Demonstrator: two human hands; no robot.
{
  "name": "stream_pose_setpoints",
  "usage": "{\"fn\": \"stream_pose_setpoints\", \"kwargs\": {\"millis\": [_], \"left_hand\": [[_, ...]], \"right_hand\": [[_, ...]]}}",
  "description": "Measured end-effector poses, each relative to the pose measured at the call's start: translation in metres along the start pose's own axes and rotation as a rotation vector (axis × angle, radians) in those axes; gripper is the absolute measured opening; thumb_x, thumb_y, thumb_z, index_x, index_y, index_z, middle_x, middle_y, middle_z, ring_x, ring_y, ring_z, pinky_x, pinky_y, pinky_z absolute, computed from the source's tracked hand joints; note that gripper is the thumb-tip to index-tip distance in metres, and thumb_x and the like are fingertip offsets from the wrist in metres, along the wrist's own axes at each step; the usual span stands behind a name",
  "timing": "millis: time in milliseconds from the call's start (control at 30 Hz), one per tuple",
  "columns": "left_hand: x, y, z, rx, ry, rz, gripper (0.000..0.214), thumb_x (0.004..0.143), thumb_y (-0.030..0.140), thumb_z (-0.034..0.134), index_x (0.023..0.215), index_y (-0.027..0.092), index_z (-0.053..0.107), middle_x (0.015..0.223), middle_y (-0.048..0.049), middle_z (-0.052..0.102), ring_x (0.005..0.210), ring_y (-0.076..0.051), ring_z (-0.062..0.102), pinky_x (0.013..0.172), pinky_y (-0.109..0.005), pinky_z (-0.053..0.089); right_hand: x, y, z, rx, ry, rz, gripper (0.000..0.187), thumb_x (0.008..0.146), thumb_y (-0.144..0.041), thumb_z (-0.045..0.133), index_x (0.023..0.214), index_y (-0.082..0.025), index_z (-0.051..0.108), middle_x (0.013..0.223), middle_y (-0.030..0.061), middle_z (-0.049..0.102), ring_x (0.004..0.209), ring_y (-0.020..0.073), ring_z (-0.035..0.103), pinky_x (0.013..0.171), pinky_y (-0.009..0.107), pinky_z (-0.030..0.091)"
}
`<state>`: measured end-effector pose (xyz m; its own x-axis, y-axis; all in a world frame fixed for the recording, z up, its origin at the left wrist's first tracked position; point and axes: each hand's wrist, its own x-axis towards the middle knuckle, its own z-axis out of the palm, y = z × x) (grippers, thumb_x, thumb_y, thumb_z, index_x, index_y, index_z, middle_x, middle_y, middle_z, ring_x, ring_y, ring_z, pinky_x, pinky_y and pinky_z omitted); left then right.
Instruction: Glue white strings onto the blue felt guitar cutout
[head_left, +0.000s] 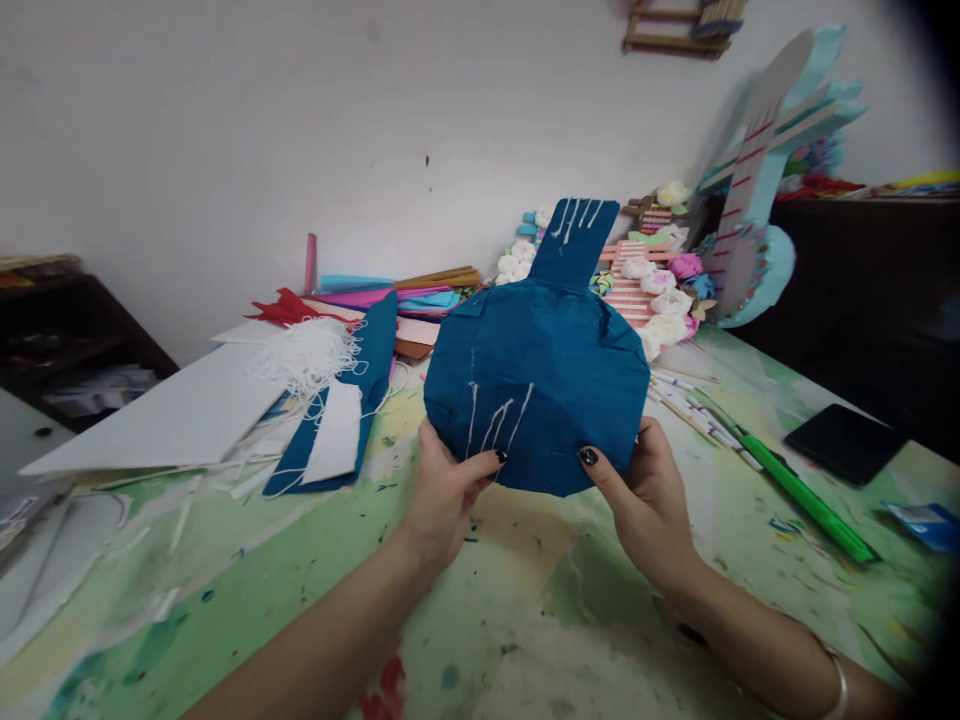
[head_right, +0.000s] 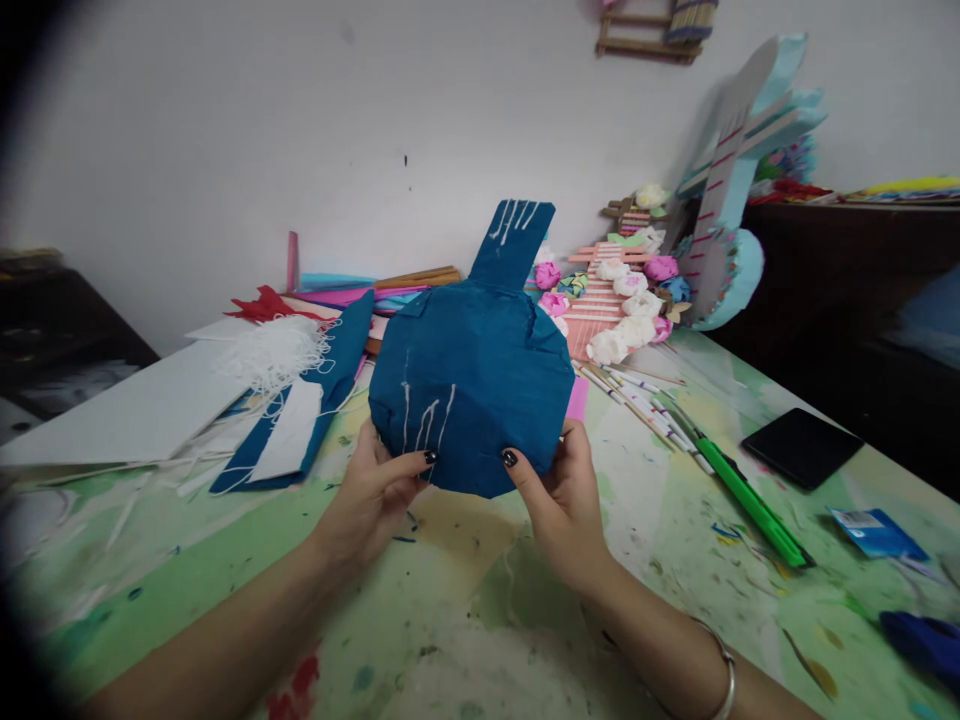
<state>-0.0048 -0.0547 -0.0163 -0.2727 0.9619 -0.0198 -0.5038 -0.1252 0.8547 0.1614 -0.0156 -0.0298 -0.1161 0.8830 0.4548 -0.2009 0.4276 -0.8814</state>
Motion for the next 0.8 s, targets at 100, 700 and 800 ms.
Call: {"fn": "stream_pose_setpoints", "kwargs": {"millis": [100,700,800], "left_hand": [[0.0001,-0.0002,-0.0012,-0.009,-0.014,0.002,0.071,0.068,0.004,0.067,0.126,0.03,0.038,0.136,-0.0083,0.05,0.114,-0.028,0.057,0.088,-0.045,0.055],[0.0002,-0.0031,-0.0101,0.003,-0.065,-0.018,0.096,0.063,0.0,0.061,0.141,0.038,0.02,0.139,-0.0088,0.044,0.111,-0.026,0.058,0.083,-0.038,0.054],[0.001,-0.0047,-0.0102,-0.005,-0.091,-0.007,0.1,0.058,-0.004,0.056,0.142,0.037,0.018,0.139,-0.0088,0.045,0.115,-0.027,0.055,0.085,-0.038,0.054]], "right_hand": [[0.0002,0.0,-0.0004,-0.001,0.003,-0.006,0.017,0.083,-0.025,0.063,0.093,-0.026,0.049,0.091,0.0014,0.06,0.08,0.0151,0.057,0.067,0.028,0.053],[0.002,-0.0011,-0.0007,-0.024,0.036,0.021,0.018,0.082,-0.029,0.064,0.09,-0.027,0.047,0.091,0.0023,0.06,0.079,0.0168,0.057,0.066,0.03,0.054],[0.0024,-0.0014,-0.0011,-0.022,0.048,0.028,0.019,0.082,-0.03,0.064,0.092,-0.026,0.048,0.094,0.0031,0.061,0.082,0.0175,0.058,0.069,0.031,0.054]]}}
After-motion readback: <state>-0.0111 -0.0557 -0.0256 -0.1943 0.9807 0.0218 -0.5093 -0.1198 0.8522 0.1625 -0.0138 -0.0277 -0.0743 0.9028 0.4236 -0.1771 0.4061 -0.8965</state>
